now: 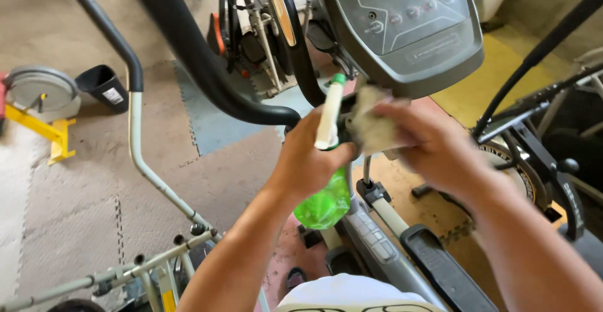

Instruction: Cleaning gym equipment using a spray bottle and a cloth.

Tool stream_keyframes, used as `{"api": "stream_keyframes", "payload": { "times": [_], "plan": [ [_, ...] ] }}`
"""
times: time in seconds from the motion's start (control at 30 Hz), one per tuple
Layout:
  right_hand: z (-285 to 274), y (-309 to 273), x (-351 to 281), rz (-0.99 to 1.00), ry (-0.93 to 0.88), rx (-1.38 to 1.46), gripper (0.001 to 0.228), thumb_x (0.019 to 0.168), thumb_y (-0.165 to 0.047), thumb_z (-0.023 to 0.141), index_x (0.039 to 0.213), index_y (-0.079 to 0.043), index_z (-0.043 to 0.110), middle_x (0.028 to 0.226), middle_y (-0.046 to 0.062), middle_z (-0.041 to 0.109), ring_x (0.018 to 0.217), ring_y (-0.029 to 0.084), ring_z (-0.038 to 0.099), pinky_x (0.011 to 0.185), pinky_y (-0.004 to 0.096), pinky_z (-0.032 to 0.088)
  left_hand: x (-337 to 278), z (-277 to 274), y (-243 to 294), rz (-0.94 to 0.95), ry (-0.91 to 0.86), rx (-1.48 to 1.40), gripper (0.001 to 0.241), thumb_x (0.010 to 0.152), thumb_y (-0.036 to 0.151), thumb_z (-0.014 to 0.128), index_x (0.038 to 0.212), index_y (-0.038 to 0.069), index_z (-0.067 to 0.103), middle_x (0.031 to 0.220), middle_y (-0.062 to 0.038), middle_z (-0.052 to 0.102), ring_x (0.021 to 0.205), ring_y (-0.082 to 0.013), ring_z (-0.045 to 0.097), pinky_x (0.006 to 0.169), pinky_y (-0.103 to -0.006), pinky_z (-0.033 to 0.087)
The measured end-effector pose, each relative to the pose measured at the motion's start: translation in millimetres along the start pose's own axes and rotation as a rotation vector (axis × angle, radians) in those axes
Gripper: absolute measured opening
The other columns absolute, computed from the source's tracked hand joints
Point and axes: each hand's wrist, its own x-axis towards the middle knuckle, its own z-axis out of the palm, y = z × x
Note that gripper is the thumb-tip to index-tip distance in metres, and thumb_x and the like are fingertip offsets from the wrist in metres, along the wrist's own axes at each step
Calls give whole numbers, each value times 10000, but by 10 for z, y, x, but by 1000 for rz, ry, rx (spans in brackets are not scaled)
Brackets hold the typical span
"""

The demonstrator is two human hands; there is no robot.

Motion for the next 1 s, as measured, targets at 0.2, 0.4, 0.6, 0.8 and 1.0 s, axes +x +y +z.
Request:
{"api": "stream_keyframes", "payload": {
  "times": [0.2,0.4,0.6,0.8,1.0],
  "plan": [
    [-562,250,45,105,393,82,585,1026,-22,620,1542,-128,363,1184,139,657,934,251,680,740,418,562,11,290,224,-37,22,9,588,731,235,782,1275,70,631,1076,-130,739,985,-288,719,886,-388,558],
    [-269,416,575,-100,266,-550,585,984,-323,647,1512,-151,462,1563,209,445,1411,512,336,1137,633,240,-5,428,458,-81,127,50,575,722,233,771,1256,60,646,1059,-148,746,1006,-305,723,898,-373,550],
    [-409,505,517,-137,115,-444,557,1019,-430,558,1542,-250,495,1673,77,334,1530,520,145,1208,644,121,-31,583,455,-27,145,36,575,735,225,744,1277,65,640,1095,-153,742,1008,-310,722,906,-378,555],
    [-509,580,554,-255,83,-336,519,1035,-399,539,1527,-239,504,1680,76,337,1560,485,152,1235,599,152,130,504,478,-27,145,112,571,742,260,770,1257,55,637,1136,-172,736,1050,-359,695,914,-413,535],
    [-557,518,673,-295,-32,-386,541,1017,-400,541,1544,-301,472,1680,3,308,1587,388,104,1250,593,92,369,258,552,-92,57,166,533,746,280,770,1228,76,664,1116,-182,736,1054,-382,691,907,-420,539]
  ]
}}
